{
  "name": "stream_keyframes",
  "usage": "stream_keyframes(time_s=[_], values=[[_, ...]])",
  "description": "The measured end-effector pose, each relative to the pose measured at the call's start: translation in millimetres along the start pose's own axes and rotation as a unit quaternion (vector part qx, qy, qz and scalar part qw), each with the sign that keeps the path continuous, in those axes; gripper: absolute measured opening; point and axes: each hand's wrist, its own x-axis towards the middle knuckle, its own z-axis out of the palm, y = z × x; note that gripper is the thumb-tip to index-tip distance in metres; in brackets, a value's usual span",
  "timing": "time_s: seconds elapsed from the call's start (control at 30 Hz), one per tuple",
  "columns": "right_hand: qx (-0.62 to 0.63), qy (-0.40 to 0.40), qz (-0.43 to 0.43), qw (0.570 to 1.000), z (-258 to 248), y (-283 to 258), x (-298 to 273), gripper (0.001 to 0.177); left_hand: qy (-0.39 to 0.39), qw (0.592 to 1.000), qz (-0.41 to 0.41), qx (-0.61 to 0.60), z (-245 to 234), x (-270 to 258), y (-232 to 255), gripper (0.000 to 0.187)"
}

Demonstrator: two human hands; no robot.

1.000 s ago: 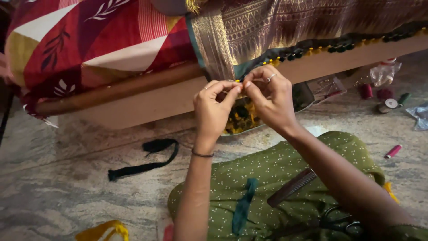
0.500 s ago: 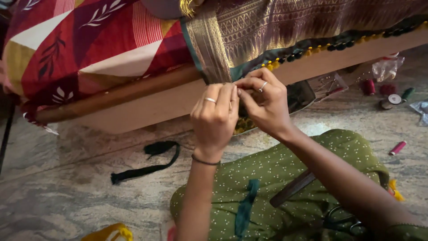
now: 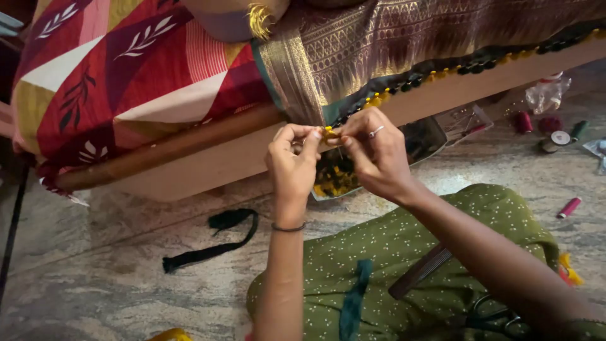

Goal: Attaching decorative tassels to the edge of a saree using a needle and thread.

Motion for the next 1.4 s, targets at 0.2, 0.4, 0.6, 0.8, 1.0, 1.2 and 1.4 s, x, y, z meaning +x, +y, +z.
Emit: stream_keyframes(time_s=[0.2, 0.4, 0.6, 0.8, 1.0, 1.2, 1.4], values=[[0.024, -0.014, 0.006, 1.0, -5.0, 0.7, -0.5, 0.007, 0.092, 0.955, 0.128, 0.25, 12.6, -15.5, 6.1, 0.014], [-0.005, -0.065, -0.008, 0.998, -7.8, -1.8, 0.1, 0.005, 0.023, 0.999, -0.048, 0.001, 15.0, -15.6, 9.7, 0.016], [-0.024, -0.028, -0.017, 0.999, -8.8, 6.8, 7.8, 0.002, -0.012, 0.974, 0.138, 0.179, 12.2, -13.1, 26.7, 0.013], [-0.007, -0.03, 0.002, 1.0, -3.7, -17.8, 21.3, 0.019, 0.07, 0.979, 0.117, 0.15, 15.2, -19.0, 37.3, 0.011], [-0.204, 0.033, -0.191, 0.96, -4.2, -30.2, 28.9, 0.014, 0.117, 0.958, 0.192, 0.18, 16.4, -24.2, 45.9, 0.01], [-0.255, 0.038, -0.23, 0.938, -2.5, -33.1, 30.9, 0.017, 0.153, 0.852, 0.336, 0.371, 16.1, -29.9, 41.3, 0.008], [-0.074, -0.025, -0.007, 0.997, -6.6, -21.3, 22.3, 0.012, 0.15, 0.871, 0.31, 0.351, 18.6, -23.9, 41.8, 0.007]])
